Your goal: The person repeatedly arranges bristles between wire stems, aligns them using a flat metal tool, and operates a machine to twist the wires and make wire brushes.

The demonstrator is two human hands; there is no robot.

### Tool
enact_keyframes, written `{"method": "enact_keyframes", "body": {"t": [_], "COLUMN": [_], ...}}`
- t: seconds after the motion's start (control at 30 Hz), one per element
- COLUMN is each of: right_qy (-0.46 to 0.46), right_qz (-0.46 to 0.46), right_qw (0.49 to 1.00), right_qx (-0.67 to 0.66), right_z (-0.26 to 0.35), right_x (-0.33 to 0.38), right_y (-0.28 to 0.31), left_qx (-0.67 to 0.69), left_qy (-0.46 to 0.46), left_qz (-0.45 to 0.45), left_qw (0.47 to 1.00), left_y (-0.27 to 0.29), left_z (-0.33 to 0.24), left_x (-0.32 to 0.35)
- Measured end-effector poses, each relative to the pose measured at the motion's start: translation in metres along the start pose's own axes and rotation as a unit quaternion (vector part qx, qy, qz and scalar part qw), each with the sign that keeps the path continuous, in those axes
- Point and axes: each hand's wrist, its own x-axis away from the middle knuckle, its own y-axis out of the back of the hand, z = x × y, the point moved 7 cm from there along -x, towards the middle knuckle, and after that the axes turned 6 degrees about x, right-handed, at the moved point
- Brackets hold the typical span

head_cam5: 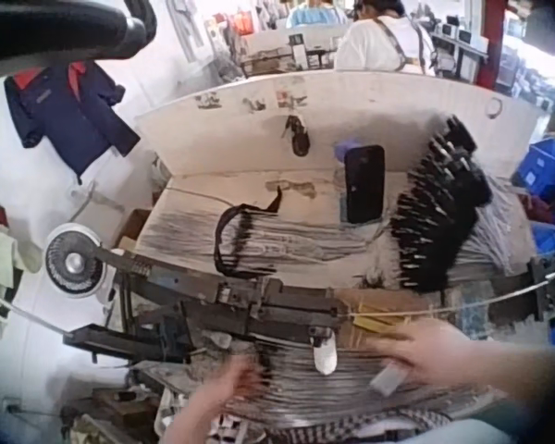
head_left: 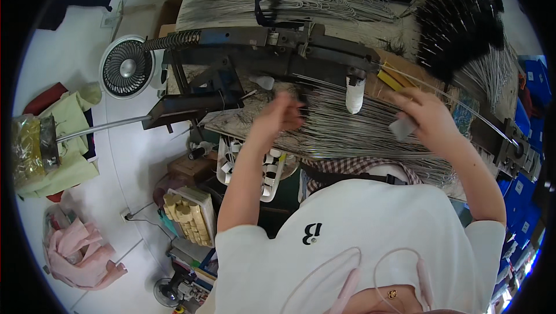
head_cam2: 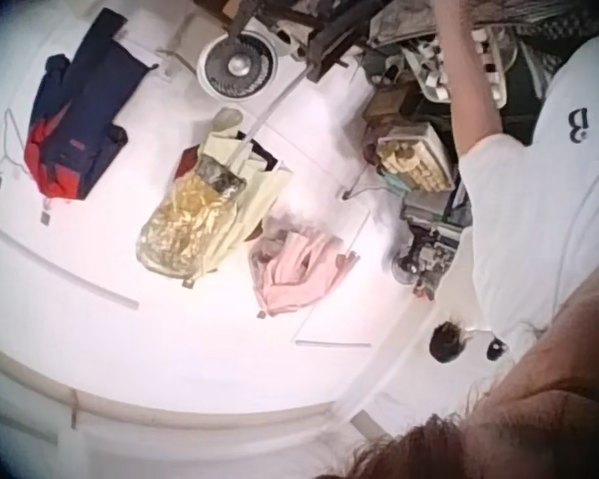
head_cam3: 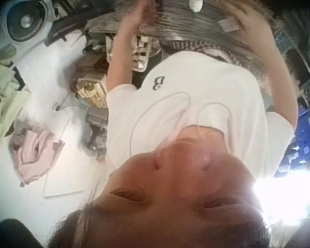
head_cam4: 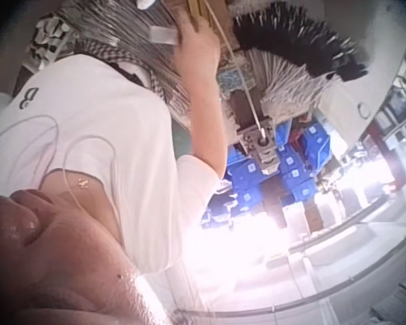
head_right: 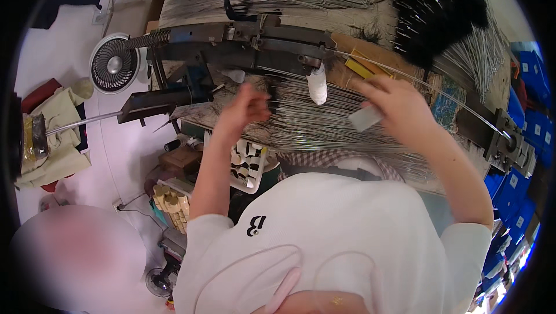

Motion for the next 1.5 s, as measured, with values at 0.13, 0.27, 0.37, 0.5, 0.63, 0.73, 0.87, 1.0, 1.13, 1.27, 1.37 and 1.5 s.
{"method": "enact_keyframes", "body": {"t": [0.13,0.27,0.37,0.5,0.63,0.73,0.87,1.0,1.13,1.27,1.37,1.5], "right_qy": [-0.175,-0.131,-0.159,-0.180,-0.176,-0.161,-0.181,-0.174,-0.061,-0.113,-0.117,-0.131], "right_qz": [-0.015,-0.074,-0.090,-0.101,-0.084,-0.081,-0.103,-0.132,-0.117,-0.169,-0.280,-0.199], "right_qw": [0.982,0.986,0.981,0.976,0.977,0.982,0.978,0.974,0.977,0.937,0.896,0.888], "right_qx": [-0.076,-0.066,-0.063,-0.074,-0.082,-0.049,-0.020,-0.064,-0.165,-0.284,-0.325,-0.392], "right_z": [-0.046,-0.037,-0.040,-0.044,-0.049,-0.054,-0.056,-0.064,-0.047,-0.047,-0.060,-0.051], "right_x": [0.014,0.019,0.022,0.019,0.015,0.016,0.011,0.001,0.026,0.065,0.064,0.042], "right_y": [-0.003,-0.002,-0.005,0.000,-0.006,-0.010,-0.013,-0.026,-0.011,0.051,0.092,0.089], "left_qx": [0.120,-0.245,0.241,0.240,0.234,0.193,0.173,0.210,0.313,0.112,-0.141,-0.151], "left_qy": [-0.112,-0.287,-0.352,-0.391,-0.199,-0.174,-0.144,-0.186,-0.125,-0.034,-0.025,-0.034], "left_qz": [-0.113,-0.319,-0.509,-0.409,-0.105,-0.084,-0.078,-0.087,-0.055,0.174,0.396,0.406], "left_qw": [0.980,0.869,0.748,0.789,0.946,0.962,0.971,0.956,0.940,0.978,0.907,0.900], "left_y": [0.067,0.143,0.152,0.109,0.061,0.057,0.052,0.049,0.023,-0.115,-0.242,-0.298], "left_z": [0.013,0.033,0.036,0.039,0.026,0.000,-0.009,-0.002,0.013,-0.020,-0.035,-0.008], "left_x": [0.027,0.056,0.091,0.067,0.026,0.013,0.007,0.004,0.011,0.035,0.044,0.018]}}
